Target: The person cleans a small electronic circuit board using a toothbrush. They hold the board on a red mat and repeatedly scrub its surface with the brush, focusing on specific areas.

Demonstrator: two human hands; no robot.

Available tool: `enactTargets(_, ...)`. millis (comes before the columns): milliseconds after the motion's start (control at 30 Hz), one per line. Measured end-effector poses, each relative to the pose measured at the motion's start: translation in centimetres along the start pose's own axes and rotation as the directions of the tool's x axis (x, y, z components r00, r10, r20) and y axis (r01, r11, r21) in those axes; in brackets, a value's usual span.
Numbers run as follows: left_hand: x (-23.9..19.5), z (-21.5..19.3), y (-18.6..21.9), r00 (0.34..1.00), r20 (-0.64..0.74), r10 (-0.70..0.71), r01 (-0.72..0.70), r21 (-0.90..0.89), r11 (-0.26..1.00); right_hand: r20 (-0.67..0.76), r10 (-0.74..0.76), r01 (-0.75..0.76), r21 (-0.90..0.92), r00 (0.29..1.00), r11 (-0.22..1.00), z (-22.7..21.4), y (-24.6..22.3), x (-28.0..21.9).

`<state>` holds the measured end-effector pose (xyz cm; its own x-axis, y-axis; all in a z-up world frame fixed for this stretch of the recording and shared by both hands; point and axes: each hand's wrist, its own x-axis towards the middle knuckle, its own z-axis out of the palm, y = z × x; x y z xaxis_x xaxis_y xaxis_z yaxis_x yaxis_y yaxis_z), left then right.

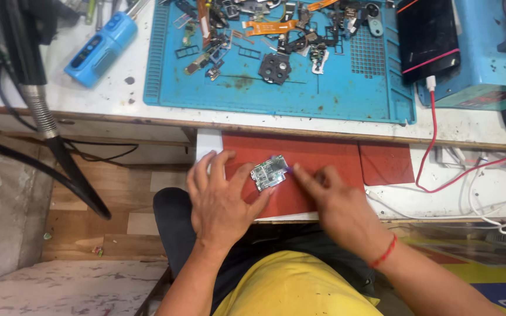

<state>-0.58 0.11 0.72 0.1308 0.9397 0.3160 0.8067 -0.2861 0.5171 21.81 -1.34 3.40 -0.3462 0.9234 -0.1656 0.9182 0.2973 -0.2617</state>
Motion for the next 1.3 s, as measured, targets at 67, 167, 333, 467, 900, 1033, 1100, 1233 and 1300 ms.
enactTargets(67, -0.3, 0.1, -0.1, 0.999, 0.029, 0.039, -0.039, -0.006, 0.999, 0.073, -0.124, 0.123, 0.022, 0.990, 0.992, 0.3, -0.5, -0.8)
enactTargets(167, -0.1, 0.6, 0.0, 0.999, 0.031, 0.023, -0.022, -0.025, 0.999, 0.012, 0.016, -0.017, 0.087, 1.000, 0.996, -0.5, -0.8, -0.5)
enactTargets(333, -0.2, 0.4, 0.0, 1.000, -0.006, -0.030, 0.030, -0.066, 0.997, 0.101, 0.004, -0.014, 0.098, 0.995, 0.995, -1.1, -1.7, 0.0)
enactTargets(467, -0.8, 1.1, 0.3, 0.997, -0.002, -0.077, 0.077, -0.042, 0.996, 0.038, -0.049, 0.043, 0.155, 0.998, 0.987, -0.3, 0.0, -0.6)
enactTargets(900, -0.8, 1.3, 0.4, 0.994, -0.023, -0.105, 0.103, -0.049, 0.993, -0.027, -0.004, 0.008, 0.131, 1.000, 0.991, 0.4, -1.0, 0.4)
enactTargets(1033, 0.0, 0.7, 0.2, 0.994, -0.051, -0.097, 0.095, -0.040, 0.995, -0.095, 0.001, 0.008, 0.091, 0.996, 0.996, 0.0, -0.8, 1.4)
enactTargets(1100, -0.3, 1.1, 0.0, 0.995, -0.026, -0.099, 0.097, -0.069, 0.993, -0.076, 0.023, -0.017, 0.078, 0.997, 0.997, 0.3, -0.8, 0.9)
enactTargets(1233, -0.3, 1.0, -0.5, 0.997, -0.027, -0.079, 0.077, -0.053, 0.996, -0.019, -0.003, 0.006, 0.121, 1.000, 0.993, 0.3, -1.3, 1.1)
enactTargets(1300, -0.5, 1.2, -0.2, 0.995, -0.015, -0.102, 0.101, -0.067, 0.993, -0.095, -0.004, 0.016, 0.129, 0.996, 0.992, 0.1, -1.1, 0.7)
